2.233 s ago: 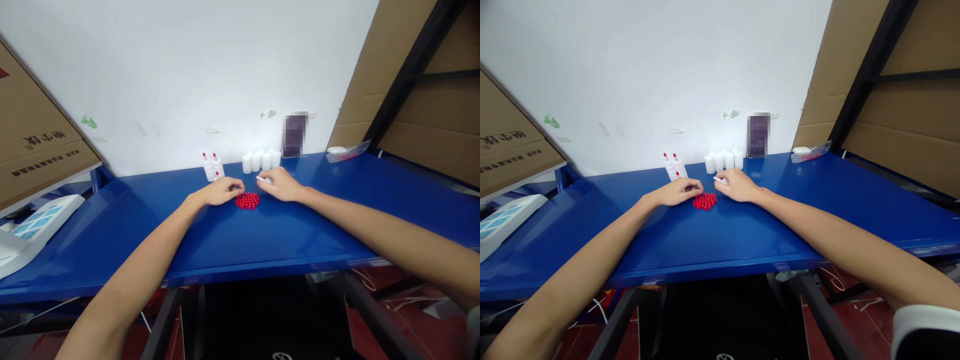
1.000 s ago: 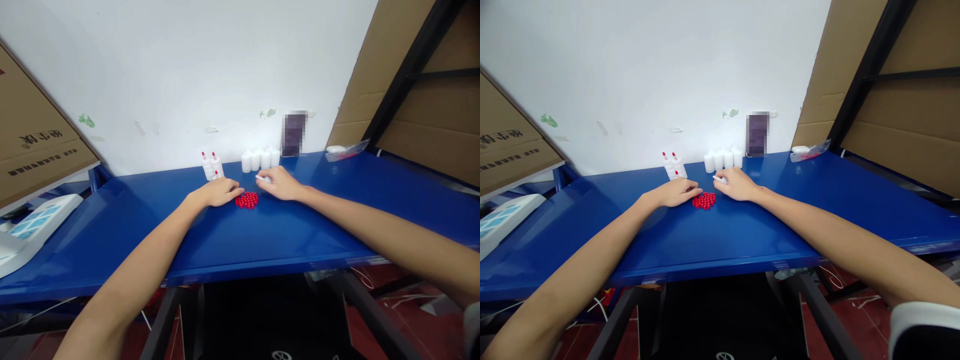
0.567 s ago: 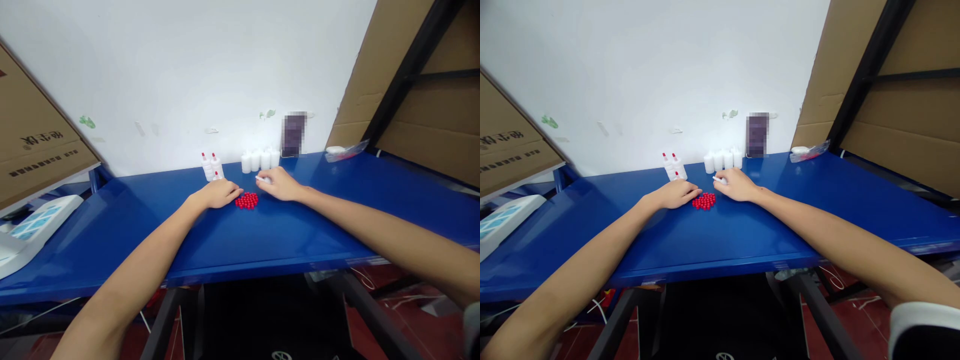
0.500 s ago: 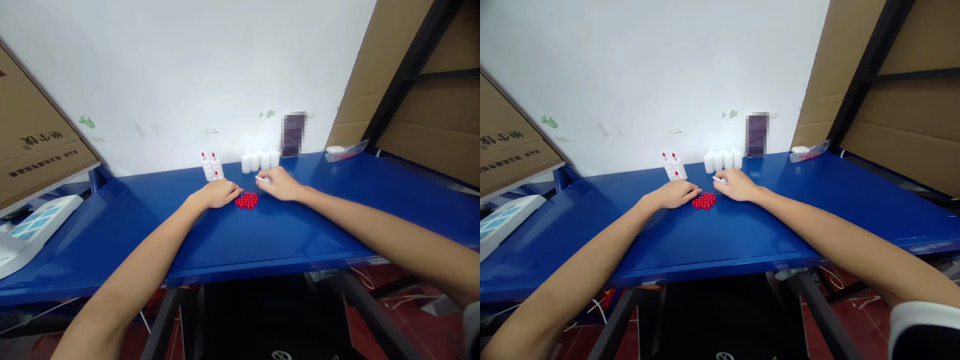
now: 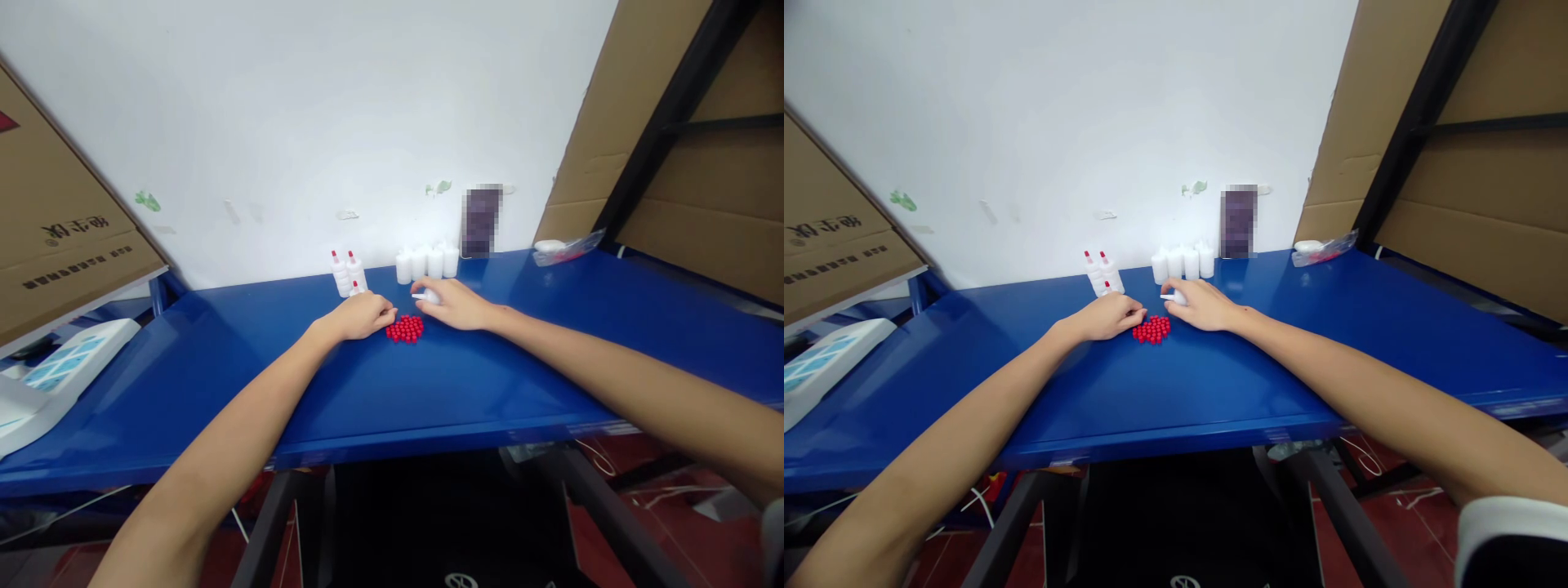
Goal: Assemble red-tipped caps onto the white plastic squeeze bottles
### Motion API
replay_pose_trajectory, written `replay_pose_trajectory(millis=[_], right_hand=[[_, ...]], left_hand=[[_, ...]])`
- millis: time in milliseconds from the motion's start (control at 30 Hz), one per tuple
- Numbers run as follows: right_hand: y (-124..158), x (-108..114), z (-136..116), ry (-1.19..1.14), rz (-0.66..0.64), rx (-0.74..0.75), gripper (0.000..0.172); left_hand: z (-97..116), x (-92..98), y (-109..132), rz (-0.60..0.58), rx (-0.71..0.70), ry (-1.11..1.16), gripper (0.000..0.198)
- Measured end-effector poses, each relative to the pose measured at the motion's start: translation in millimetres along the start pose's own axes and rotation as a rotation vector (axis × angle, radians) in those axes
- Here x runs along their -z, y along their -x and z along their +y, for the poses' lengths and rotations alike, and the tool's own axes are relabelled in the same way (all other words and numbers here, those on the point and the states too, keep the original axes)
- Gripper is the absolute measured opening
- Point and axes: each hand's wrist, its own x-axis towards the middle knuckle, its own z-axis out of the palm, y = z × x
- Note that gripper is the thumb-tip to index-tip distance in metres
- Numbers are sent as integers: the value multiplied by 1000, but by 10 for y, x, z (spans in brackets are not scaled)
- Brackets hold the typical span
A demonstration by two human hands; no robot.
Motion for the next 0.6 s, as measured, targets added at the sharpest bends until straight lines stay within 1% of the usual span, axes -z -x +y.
replay_pose_trajectory(millis=[267,433,600], right_hand=[[-13,-58,92,15,64,110,34],[-17,-64,107,33,53,120,35],[-20,-75,119,31,55,136,34]], left_hand=[[32,29,-17,-42,62,-43,49],[48,43,-20,-61,125,-96,50],[45,40,-24,-76,134,-121,50]])
